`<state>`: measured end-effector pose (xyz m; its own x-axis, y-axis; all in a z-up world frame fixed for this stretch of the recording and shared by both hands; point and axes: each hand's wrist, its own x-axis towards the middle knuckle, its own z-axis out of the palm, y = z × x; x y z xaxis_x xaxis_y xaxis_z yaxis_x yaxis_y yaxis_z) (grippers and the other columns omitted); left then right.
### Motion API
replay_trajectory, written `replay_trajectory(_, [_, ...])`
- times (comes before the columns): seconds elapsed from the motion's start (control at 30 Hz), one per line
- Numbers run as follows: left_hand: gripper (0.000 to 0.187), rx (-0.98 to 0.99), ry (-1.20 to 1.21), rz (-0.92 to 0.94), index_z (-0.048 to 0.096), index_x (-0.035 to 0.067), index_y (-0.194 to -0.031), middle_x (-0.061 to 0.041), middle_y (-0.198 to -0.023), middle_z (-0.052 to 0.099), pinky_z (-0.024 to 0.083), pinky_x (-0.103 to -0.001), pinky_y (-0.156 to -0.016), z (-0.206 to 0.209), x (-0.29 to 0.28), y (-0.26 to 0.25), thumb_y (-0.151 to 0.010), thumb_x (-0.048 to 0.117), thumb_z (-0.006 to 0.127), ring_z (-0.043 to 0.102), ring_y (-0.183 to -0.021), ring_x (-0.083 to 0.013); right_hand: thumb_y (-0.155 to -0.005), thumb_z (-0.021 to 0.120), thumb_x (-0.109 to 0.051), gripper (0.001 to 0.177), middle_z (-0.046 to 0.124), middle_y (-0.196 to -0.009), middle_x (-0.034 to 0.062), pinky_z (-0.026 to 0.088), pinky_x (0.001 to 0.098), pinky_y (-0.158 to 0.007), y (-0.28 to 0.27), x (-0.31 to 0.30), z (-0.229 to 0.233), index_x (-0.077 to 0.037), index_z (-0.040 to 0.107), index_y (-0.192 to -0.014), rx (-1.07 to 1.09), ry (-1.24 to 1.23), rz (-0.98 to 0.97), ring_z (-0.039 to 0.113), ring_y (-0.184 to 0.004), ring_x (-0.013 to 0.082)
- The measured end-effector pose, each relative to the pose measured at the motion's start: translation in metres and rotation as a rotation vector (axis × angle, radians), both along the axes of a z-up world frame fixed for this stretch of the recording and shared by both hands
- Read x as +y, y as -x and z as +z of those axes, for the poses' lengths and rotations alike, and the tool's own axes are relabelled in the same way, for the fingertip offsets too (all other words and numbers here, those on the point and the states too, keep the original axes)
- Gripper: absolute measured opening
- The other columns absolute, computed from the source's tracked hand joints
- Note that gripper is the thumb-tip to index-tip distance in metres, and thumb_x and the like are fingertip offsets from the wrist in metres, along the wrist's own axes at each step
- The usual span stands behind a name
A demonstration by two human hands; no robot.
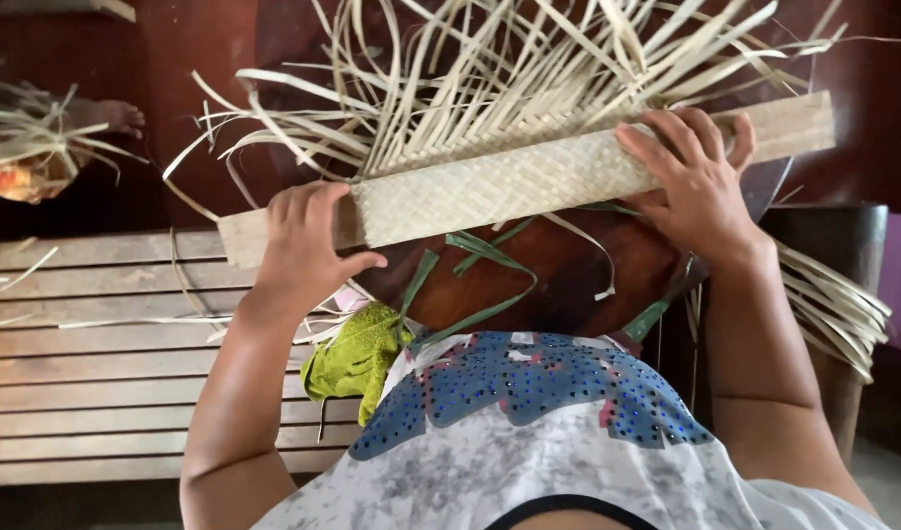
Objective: A person is weaving dried leaf strands into a long strip, using a wooden board to hold the work in place on a table.
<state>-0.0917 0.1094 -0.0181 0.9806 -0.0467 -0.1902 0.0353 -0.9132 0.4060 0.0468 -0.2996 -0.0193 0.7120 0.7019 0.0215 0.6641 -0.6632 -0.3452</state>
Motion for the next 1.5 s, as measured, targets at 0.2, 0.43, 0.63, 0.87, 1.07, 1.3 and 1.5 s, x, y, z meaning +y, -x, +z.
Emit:
replay_trajectory(0.2, [0.086, -0.212, -0.028, -0.026, 0.046, 0.006, -0.123, -0.013, -0.118, 0.052, 0.034, -0.044, -0.099, -0.024, 0.003, 0.005, -0.056, 0.037, 0.091, 0.048, -0.112, -0.0319, -0.074, 0.069, -0.032, 0.086, 0.022, -0.148, 0.0222, -0.009, 0.0559, -0.110, 0.005, 0.006, 0.011, -0.008, 0.031, -0.147, 0.207, 0.013, -0.222, 0.014, -0.140, 0.0374])
replay_trajectory(0.43, [0.081, 0.013, 0.020, 0.113, 0.055, 0.006, -0.117, -0.013, -0.116, 0.060, 0.032, -0.045, -0.099, -0.015, -0.002, -0.003, -0.052, 0.037, 0.091, 0.052, -0.112, -0.0322, -0.055, 0.072, 0.000, 0.088, 0.037, -0.135, 0.0271, 0.011, 0.0552, -0.111, -0.014, -0.035, 0.003, 0.006, 0.035, -0.135, 0.123, -0.056, -0.278, 0.027, -0.134, 0.0394])
replay_trajectory(0.63, [0.087, 0.007, -0.029, 0.144, 0.051, 0.008, -0.121, -0.013, -0.113, 0.057, 0.029, -0.045, -0.102, -0.022, 0.001, 0.000, -0.052, 0.041, 0.090, 0.046, -0.116, -0.0354, -0.059, 0.066, -0.005, 0.076, 0.046, -0.121, 0.0192, 0.035, 0.0550, -0.095, -0.025, -0.039, 0.007, -0.004, 0.046, -0.132, 0.185, 0.084, -0.271, 0.034, -0.121, 0.0355])
replay_trajectory(0.87, [0.087, -0.090, -0.073, 0.094, 0.049, 0.006, -0.118, -0.012, -0.111, 0.061, 0.033, -0.046, -0.102, -0.026, 0.006, 0.001, -0.052, 0.047, 0.089, 0.053, -0.110, -0.0343, -0.062, 0.072, -0.008, 0.076, 0.048, -0.118, 0.0204, 0.017, 0.0534, -0.107, -0.022, -0.043, -0.003, -0.004, 0.043, -0.133, 0.146, 0.124, -0.243, 0.034, -0.124, 0.0382])
replay_trajectory(1.07, [0.090, -0.051, -0.119, 0.129, 0.055, 0.009, -0.116, -0.010, -0.108, 0.064, 0.035, -0.046, -0.100, -0.030, 0.011, 0.000, -0.047, 0.058, 0.086, 0.056, -0.108, -0.0332, -0.063, 0.067, -0.004, 0.073, 0.044, -0.121, 0.0213, 0.030, 0.0540, -0.102, -0.024, -0.037, 0.009, -0.003, 0.041, -0.131, 0.223, 0.104, -0.259, 0.032, -0.124, 0.0370])
replay_trajectory(1.3, [0.102, -0.164, -0.153, 0.069, 0.046, 0.004, -0.118, -0.010, -0.111, 0.057, 0.036, -0.051, -0.100, -0.040, 0.017, 0.002, -0.048, 0.070, 0.077, 0.056, -0.104, -0.0344, -0.063, 0.067, -0.007, 0.080, 0.044, -0.123, 0.0204, 0.037, 0.0618, -0.096, -0.025, -0.040, -0.001, -0.003, 0.041, -0.138, 0.162, 0.117, -0.257, 0.033, -0.124, 0.0370])
replay_trajectory(1.5, [0.093, -0.307, -0.162, -0.056, 0.034, 0.004, -0.110, -0.015, -0.111, 0.057, 0.039, -0.050, -0.094, -0.043, 0.016, 0.008, -0.052, 0.055, 0.086, 0.055, -0.104, -0.0359, -0.065, 0.068, -0.018, 0.080, 0.042, -0.127, 0.0222, 0.027, 0.0649, -0.100, -0.026, -0.041, -0.001, -0.008, 0.040, -0.140, 0.162, 0.167, -0.234, 0.030, -0.126, 0.0405])
